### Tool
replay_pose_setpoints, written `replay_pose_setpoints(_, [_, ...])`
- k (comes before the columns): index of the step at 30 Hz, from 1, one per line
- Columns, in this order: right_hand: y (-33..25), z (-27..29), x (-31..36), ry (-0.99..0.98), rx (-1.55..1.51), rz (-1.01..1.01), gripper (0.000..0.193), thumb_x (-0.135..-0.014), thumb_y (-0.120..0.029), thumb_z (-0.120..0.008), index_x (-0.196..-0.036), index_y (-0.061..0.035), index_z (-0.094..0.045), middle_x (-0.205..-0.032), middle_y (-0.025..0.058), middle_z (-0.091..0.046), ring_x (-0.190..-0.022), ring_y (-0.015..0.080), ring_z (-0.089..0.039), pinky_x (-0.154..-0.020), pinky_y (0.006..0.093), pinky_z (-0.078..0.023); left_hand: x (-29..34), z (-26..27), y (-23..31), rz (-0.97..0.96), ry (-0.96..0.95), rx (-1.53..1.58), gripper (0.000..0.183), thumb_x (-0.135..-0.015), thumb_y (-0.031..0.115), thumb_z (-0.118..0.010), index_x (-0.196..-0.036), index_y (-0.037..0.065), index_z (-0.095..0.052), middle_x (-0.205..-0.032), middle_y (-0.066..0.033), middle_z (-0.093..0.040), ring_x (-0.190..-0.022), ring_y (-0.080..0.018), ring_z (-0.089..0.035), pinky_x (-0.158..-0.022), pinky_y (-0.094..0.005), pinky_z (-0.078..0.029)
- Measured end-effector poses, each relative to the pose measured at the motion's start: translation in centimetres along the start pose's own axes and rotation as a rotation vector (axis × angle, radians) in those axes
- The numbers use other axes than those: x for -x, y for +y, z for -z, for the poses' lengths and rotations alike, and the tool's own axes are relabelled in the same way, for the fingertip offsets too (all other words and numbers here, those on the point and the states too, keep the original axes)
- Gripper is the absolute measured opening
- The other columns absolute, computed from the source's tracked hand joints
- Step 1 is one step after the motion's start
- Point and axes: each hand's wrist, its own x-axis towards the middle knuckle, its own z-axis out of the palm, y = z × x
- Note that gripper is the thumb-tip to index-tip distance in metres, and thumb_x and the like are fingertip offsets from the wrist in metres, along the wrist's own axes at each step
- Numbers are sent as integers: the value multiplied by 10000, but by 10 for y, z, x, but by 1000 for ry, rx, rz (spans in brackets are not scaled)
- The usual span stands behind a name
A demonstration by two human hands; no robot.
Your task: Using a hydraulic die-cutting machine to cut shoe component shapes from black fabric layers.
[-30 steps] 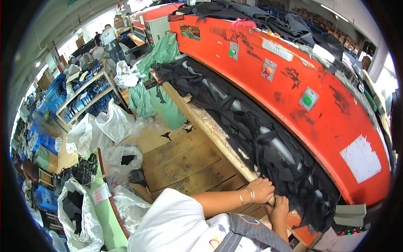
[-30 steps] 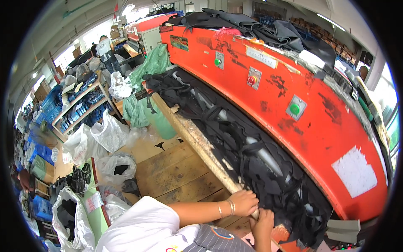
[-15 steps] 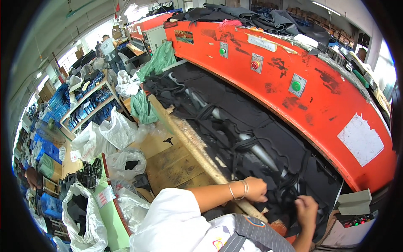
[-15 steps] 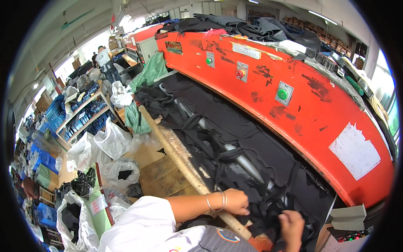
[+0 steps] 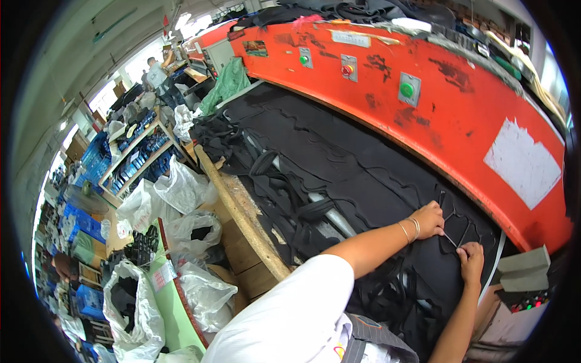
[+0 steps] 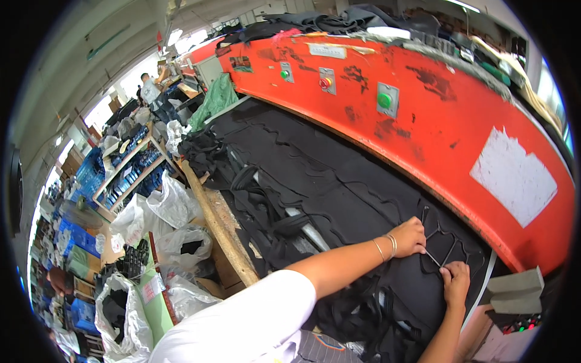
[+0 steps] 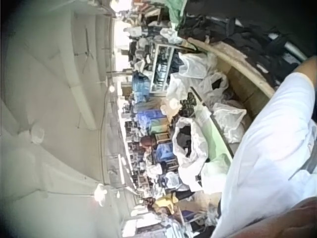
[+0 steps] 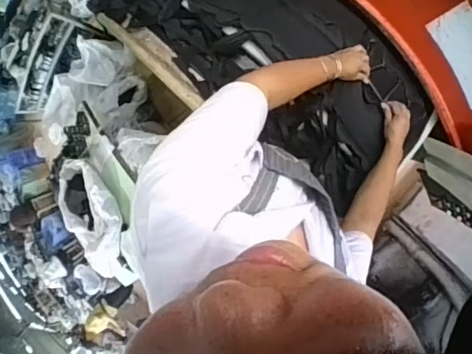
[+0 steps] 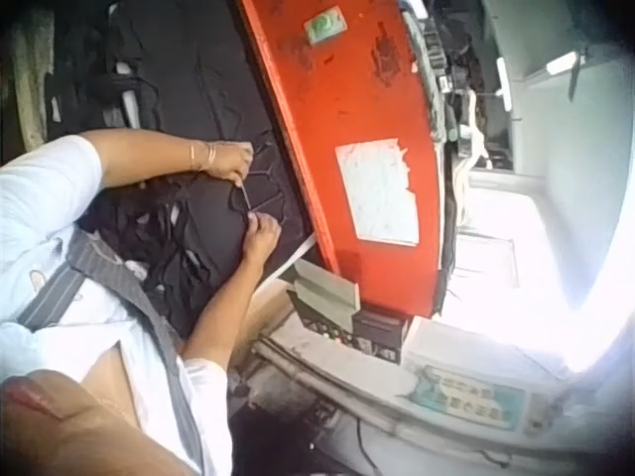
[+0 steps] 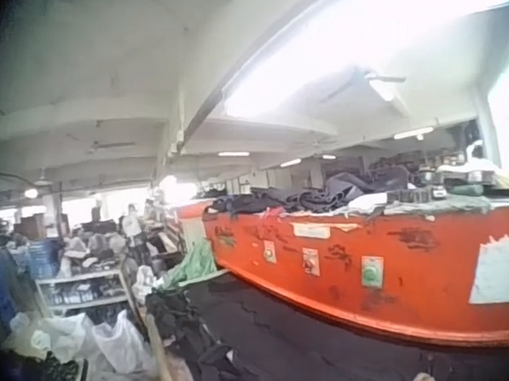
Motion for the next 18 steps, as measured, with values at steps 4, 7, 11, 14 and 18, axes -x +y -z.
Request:
replay_pose_setpoints(4, [-6, -9, 8, 34, 2, -13, 129, -706, -65, -721, -771, 5, -634, -837, 108, -608, -846, 303, -554, -770, 381, -445, 7, 3, 16, 134, -36, -115, 139, -732, 262, -748, -824, 161, -725, -935, -12, -607, -1109, -257, -478, -933, -384, -422])
replay_pose_setpoints(7, [-6, -18, 16, 101, 49, -15, 123, -733, -72, -710, -758, 2, -615, -803, 110, -579, -808, 310, -533, -754, 397, -428, 6, 5, 20, 155, -77, -139, 114, -749, 256, -735, -814, 164, -717, -938, -7, -603, -1114, -251, -473, -930, -375, -414])
replay_pose_setpoints(11, [-1, -25, 16, 152, 28, -18, 106, -773, -75, -680, -775, 4, -610, -774, 120, -552, -791, 314, -517, -751, 409, -413, 12, 6, 23, 181, -31, -86, 80, -777, 224, -709, -809, 152, -718, -887, -3, -584, -1038, -230, -482, -897, -351, -397])
replay_pose_setpoints(14, [5, -27, 17, 153, 40, 30, 111, -792, -78, -658, -773, 14, -599, -783, 124, -555, -797, 311, -526, -755, 405, -420, 13, 4, 23, 169, -1, -65, 77, -795, 215, -689, -804, 144, -718, -846, -4, -566, -976, -219, -484, -860, -347, -391])
replay_pose_setpoints(18, [-3, -5, -3, 454, -132, -235, 122, -884, -102, -572, -838, 9, -586, -816, 124, -578, -763, 286, -558, -706, 397, -443, 12, 6, 20, 141, 44, -43, 87, -795, 231, -686, -787, 148, -711, -834, -6, -564, -960, -217, -489, -842, -352, -391])
